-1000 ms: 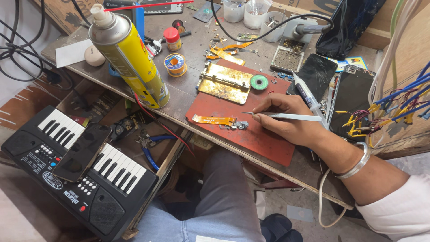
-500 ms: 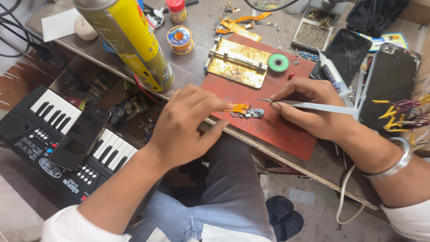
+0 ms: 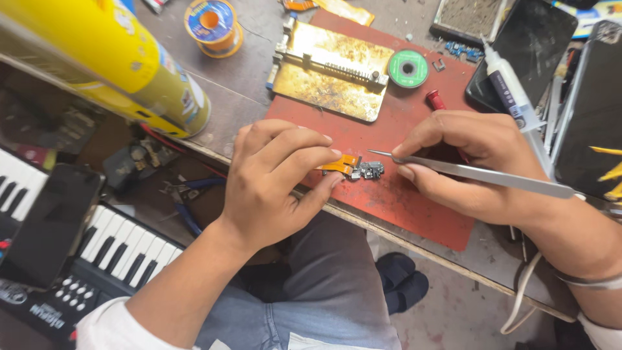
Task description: The person works at a cluttered electronics repair bench, using tweezers to position and manipulate a small phone flex cable and a disassembled phone motherboard on a red mat. They hold the flex cable in place, probe and adjust components on the board with tweezers, and later use a blue-handled tool on the board while steadying it with the other hand.
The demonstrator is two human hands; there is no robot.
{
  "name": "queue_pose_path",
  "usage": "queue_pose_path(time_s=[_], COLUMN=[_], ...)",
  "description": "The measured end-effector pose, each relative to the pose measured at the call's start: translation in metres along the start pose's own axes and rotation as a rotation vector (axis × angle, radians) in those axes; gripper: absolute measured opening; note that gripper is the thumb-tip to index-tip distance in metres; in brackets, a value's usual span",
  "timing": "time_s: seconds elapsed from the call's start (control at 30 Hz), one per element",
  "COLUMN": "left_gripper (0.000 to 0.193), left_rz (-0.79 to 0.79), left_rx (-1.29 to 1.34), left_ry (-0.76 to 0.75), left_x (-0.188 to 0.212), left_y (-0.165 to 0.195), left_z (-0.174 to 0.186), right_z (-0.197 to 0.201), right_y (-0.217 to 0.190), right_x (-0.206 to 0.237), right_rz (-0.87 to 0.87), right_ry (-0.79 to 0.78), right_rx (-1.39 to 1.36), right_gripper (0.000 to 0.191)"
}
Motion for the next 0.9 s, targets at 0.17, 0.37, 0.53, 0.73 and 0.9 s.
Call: queue_pose_path(time_s=[0.17, 0.37, 0.53, 0.73, 0.9], left_gripper=[0.026, 0.02, 0.017, 0.015, 0.016], left_rz=[-0.06, -0.118, -0.107, -0.093, -0.085], left_rx=[-0.016, -0.035, -0.019, -0.005, -0.014], left_ry=[-0.027, -0.07, -0.066, -0.071, -0.056], left_x=[0.013, 0.019, 0.022, 0.021, 0.018], left_y=[0.014, 0.025, 0.024, 0.023, 0.023], left_z=[-0.001, -0.002, -0.003, -0.003, 0.0], right_z=[-0.005, -0.005, -0.008, -0.01, -0.013], right_y=[-0.013, -0.017, -0.017, -0.021, -0.025], right_x=[0.009, 0.017, 0.021, 0.021, 0.019], right_rz=[-0.012, 0.009, 0.03, 0.077, 0.128], right_ry=[-0.024, -0.004, -0.033, -0.075, -0.111], right_rx=[-0.047, -0.04, -0.019, -0.01, -0.01], right_gripper=[0.017, 0.014, 0.014, 0.012, 0.011])
Point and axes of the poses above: each hand's wrist, its own x-axis away from the middle knuckle, its own z-axis out of the back of the hand, y = z × x, the point moved 10 cm from there along -x, towards the middle knuckle, and after that the axes turned 11 degrees about -y, right-handed, at the moved point
